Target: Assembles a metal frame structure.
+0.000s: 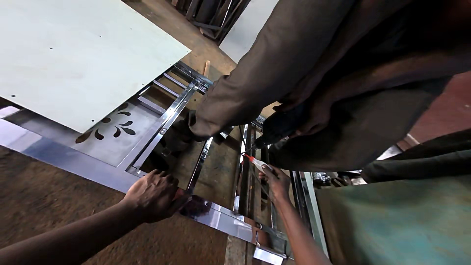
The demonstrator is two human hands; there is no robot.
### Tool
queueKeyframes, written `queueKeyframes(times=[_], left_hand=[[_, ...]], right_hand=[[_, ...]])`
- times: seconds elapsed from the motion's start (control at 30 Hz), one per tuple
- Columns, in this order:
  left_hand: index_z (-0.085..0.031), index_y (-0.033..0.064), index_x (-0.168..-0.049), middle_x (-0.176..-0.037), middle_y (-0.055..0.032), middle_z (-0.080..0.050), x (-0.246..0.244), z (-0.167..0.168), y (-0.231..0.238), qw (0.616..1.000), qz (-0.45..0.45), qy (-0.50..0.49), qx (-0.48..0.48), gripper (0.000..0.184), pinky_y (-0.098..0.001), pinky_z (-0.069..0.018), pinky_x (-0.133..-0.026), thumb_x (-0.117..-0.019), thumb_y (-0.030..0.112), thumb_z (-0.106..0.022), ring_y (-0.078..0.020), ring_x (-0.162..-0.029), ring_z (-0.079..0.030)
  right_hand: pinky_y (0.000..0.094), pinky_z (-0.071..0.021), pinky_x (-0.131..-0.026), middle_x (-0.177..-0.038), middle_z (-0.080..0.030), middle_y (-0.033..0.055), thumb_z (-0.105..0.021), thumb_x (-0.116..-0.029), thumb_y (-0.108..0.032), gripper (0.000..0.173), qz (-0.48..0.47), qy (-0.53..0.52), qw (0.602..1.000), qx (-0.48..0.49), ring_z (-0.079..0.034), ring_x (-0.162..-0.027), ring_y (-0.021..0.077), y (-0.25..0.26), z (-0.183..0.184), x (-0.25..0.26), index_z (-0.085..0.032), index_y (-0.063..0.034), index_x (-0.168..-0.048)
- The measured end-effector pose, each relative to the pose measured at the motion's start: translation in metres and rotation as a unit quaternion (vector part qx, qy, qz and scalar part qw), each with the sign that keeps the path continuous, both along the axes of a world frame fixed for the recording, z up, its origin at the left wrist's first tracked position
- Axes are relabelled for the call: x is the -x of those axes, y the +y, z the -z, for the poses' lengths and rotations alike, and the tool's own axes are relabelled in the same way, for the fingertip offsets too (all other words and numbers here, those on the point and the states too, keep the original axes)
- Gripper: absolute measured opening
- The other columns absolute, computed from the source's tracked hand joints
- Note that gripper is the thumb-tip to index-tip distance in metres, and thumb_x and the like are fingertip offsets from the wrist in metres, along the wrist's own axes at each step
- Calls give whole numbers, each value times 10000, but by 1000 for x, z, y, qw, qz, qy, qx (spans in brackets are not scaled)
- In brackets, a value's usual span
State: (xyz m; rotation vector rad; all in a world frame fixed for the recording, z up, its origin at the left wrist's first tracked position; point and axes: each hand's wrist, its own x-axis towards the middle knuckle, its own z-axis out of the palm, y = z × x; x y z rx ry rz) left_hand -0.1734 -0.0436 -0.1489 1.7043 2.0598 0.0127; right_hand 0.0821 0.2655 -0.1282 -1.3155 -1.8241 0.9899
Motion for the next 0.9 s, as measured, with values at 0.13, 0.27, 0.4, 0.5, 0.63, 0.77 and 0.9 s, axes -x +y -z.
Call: queueKeyframes(times=[0.13, 0.27, 0.4, 0.5, 0.63, 0.77, 0.9], left_hand=[[-617, 2, -1119, -1150, -199, -665, 0, 0, 0, 1000, 1, 1, 3, 827, -523, -448, -1032, -1010, 707, -199, -376, -1166, -629], [-622, 0, -1101, -1126, -200, -669, 0, 1, 0, 1000, 3, -2, -4, 814, -523, -451, -1029, -1015, 699, -213, -377, -1150, -633], [-618, -5, -1121, -1149, -209, -664, 0, -3, 0, 1000, 4, -2, 8, 825, -524, -446, -1034, -1015, 698, -199, -381, -1170, -626], [-620, -9, -1125, -1171, -212, -663, 0, -3, -1, 1000, 0, -7, 2, 838, -529, -436, -1054, -1015, 702, -191, -384, -1185, -621], [-628, -14, -1122, -1152, -225, -669, -1, -1, -2, 1000, -2, -5, -8, 849, -539, -433, -1066, -1013, 704, -189, -394, -1176, -628], [-629, -16, -1130, -1169, -226, -666, -2, -7, -2, 1000, 2, -3, 3, 824, -541, -433, -1061, -1027, 680, -201, -399, -1189, -620], [-632, -1, -1122, -1171, -210, -669, -3, -6, -1, 1000, 3, 6, -1, 790, -530, -444, -1044, -1031, 663, -214, -382, -1175, -629]], right_hand=[[321, -631, -613, -806, -732, 146, -706, -954, -53, 207, 1, 15, 1000, 3, -718, -636, 197, 0, 1, 2, -699, 73, -1119], [318, -628, -616, -812, -733, 148, -705, -955, -48, 204, 12, 33, 999, 20, -717, -641, 198, 1, 2, 2, -698, 71, -1120], [309, -598, -598, -807, -710, 163, -651, -986, -40, 185, 33, 103, 991, 72, -684, -634, 197, -7, 2, -2, -675, 95, -1109], [311, -592, -602, -794, -691, 168, -598, -1013, -42, 175, 63, 171, 975, 126, -670, -639, 202, -19, -2, -7, -650, 105, -1094], [274, -588, -626, -826, -684, 147, -502, -1057, -80, 196, 73, 258, 946, 182, -670, -666, 169, -36, -4, -19, -615, 76, -1093], [215, -588, -595, -843, -704, 113, -419, -1092, -151, 242, 94, 370, 896, 225, -691, -651, 130, -69, -17, -23, -594, 14, -1114], [212, -600, -575, -875, -710, 99, -391, -1108, -209, 250, 97, 459, 849, 242, -713, -661, 129, -97, -17, -24, -571, -37, -1119]])
